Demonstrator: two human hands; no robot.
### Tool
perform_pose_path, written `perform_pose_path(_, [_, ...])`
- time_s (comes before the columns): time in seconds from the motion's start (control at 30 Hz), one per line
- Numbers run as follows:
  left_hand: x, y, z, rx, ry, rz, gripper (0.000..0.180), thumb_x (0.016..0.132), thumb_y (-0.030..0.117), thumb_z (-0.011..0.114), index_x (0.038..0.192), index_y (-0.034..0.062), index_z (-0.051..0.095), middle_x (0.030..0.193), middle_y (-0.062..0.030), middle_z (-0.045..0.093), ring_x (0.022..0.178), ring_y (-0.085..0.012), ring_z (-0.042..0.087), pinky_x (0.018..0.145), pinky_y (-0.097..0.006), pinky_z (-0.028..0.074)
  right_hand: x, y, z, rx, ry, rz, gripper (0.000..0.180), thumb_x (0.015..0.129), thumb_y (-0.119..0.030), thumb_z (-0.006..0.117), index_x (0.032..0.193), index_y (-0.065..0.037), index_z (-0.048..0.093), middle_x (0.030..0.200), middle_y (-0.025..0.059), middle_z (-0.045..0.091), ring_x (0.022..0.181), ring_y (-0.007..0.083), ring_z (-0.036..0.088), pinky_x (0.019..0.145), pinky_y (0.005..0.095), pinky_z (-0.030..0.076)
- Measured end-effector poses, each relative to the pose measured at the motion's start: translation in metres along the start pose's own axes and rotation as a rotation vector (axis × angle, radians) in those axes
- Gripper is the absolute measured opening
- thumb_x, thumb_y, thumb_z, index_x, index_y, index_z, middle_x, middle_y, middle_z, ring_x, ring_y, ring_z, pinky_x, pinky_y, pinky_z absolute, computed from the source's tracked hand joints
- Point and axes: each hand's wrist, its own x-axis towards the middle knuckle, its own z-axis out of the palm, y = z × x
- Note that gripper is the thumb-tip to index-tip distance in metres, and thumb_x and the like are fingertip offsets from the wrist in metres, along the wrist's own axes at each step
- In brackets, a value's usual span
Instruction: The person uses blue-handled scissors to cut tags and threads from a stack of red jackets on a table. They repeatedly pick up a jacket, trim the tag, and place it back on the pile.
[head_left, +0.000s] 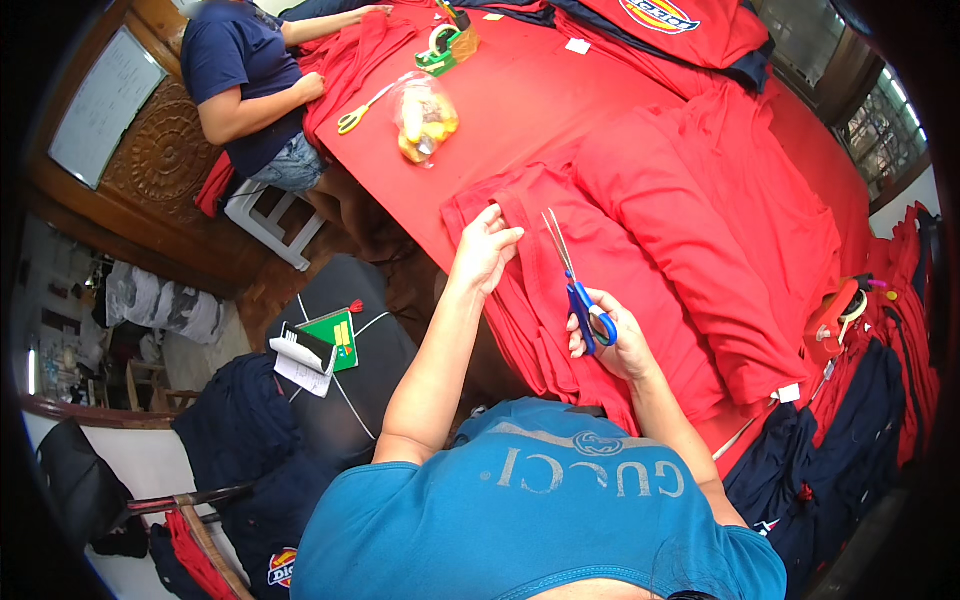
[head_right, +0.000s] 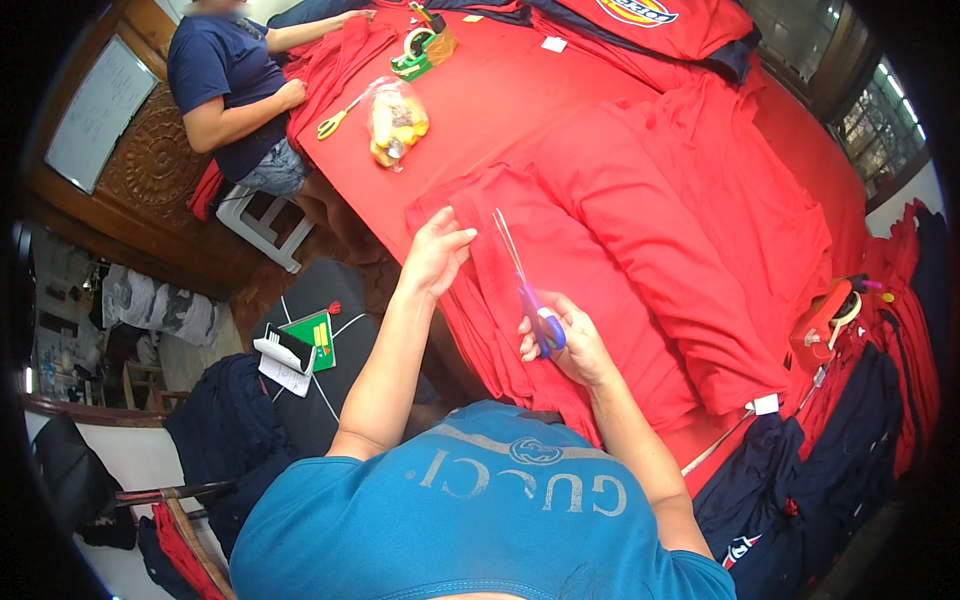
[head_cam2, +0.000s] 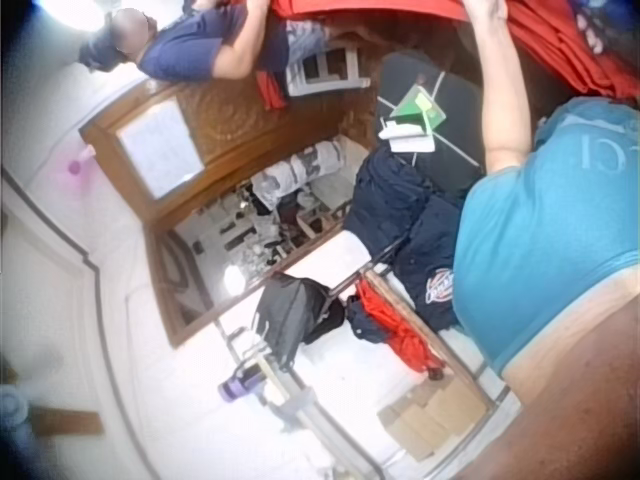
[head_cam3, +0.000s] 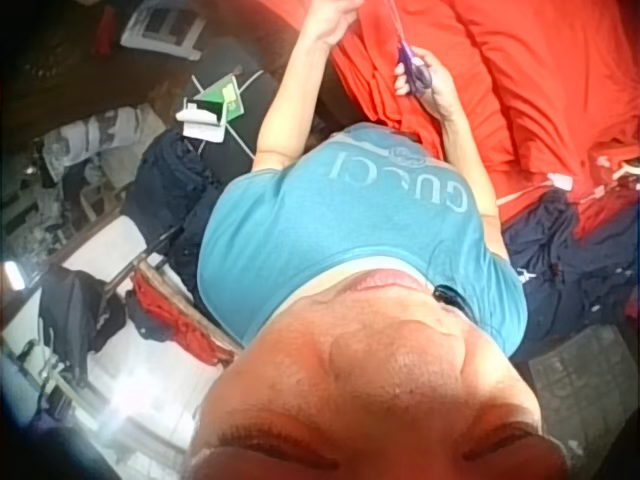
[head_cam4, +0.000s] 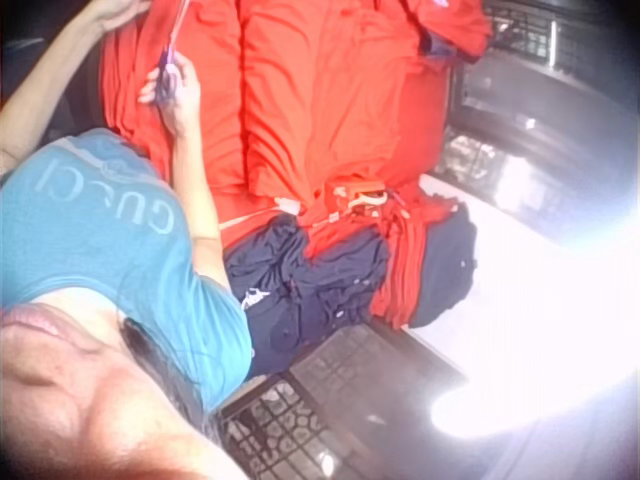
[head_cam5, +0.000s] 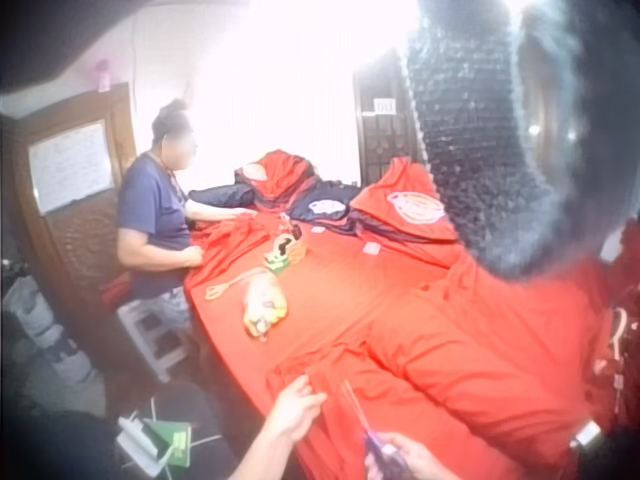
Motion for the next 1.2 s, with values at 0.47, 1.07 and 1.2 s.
perform_pose_path(0.47, [0.015,0.012,0.003,-0.215,0.121,-0.185,0.027,0.095,0.021,0.058,0.117,0.0057,0.057,0.122,-0.0095,0.060,0.110,-0.0249,0.059,0.097,-0.041,0.046,-0.030,-0.044,0.026,-0.577,0.290,-0.030,0.041,0.094,-0.012,0.056,0.130,0.005,0.047,0.101,0.0194,0.064,0.077,0.0234,0.066,0.071,0.0321,0.055])
perform_pose_path(1.07, [0.044,-0.012,-0.025,-0.137,-0.032,-0.121,0.026,0.098,0.016,0.053,0.118,0.0000,0.054,0.125,-0.0136,0.057,0.118,-0.0248,0.054,0.104,-0.042,0.042,-0.248,-0.244,-0.179,-1.649,2.243,-0.161,0.038,0.092,-0.036,0.053,0.099,-0.003,0.070,0.094,0.0250,0.064,0.090,0.0377,0.064,0.081,0.0467,0.048])
perform_pose_path(1.2, [0.039,-0.008,-0.013,-0.104,0.015,-0.108,0.022,0.097,0.012,0.053,0.115,-0.0007,0.054,0.122,-0.0124,0.058,0.115,-0.0226,0.055,0.103,-0.041,0.044,-0.262,-0.253,-0.236,-1.511,1.944,-0.320,0.033,0.082,-0.034,0.067,0.092,-0.003,0.073,0.082,0.0269,0.066,0.081,0.0378,0.066,0.078,0.0452,0.049])
